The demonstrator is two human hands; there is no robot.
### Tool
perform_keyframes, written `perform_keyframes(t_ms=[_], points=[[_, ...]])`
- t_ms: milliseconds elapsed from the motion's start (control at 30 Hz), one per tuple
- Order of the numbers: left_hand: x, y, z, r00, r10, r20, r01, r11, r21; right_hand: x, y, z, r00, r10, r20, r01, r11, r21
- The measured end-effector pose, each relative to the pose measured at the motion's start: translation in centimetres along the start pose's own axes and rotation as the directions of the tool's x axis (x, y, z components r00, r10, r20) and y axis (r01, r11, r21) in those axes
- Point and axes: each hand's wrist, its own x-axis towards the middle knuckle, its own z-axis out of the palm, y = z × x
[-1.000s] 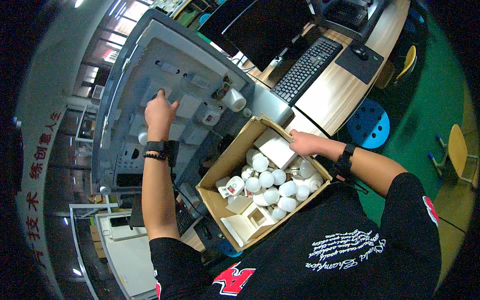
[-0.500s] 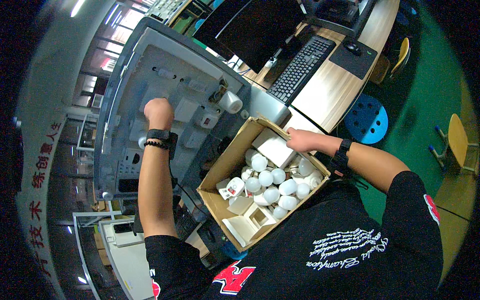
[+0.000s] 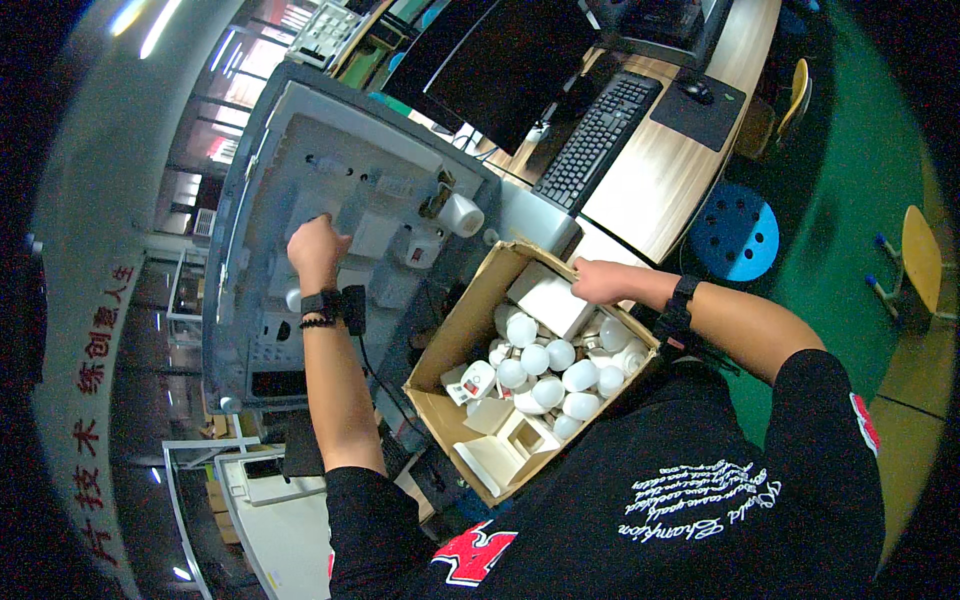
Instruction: The person installs lightbulbs into sockets on an electrical display board by hand and later gathers them back into a cardboard box.
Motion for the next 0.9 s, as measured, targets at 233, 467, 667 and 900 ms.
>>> perform_keyframes(t_ms=[233,467,667,900], points=[[-1.3,0.8,-0.2,0.988,-0.115,-0.102,0.081,0.953,-0.292,-2.0,-0.4,-2.2,0.999,0.014,0.032,-0.013,1.000,-0.028],[-1.8,2.0,2.1,0.952,-0.305,-0.017,0.157,0.534,-0.831,-3.0,0.6,-2.9,0.999,0.029,0.031,-0.028,0.999,-0.025],[-4.0,6.4,4.6,0.903,-0.275,0.330,0.168,-0.481,-0.861,-1.5,0.6,-2.3,0.999,-0.031,-0.021,0.031,0.999,-0.032],[-13.0,10.1,8.0,0.981,0.152,0.123,0.147,-0.156,-0.977,-1.1,0.6,-1.3,1.000,-0.013,-0.004,0.013,1.000,-0.007]])
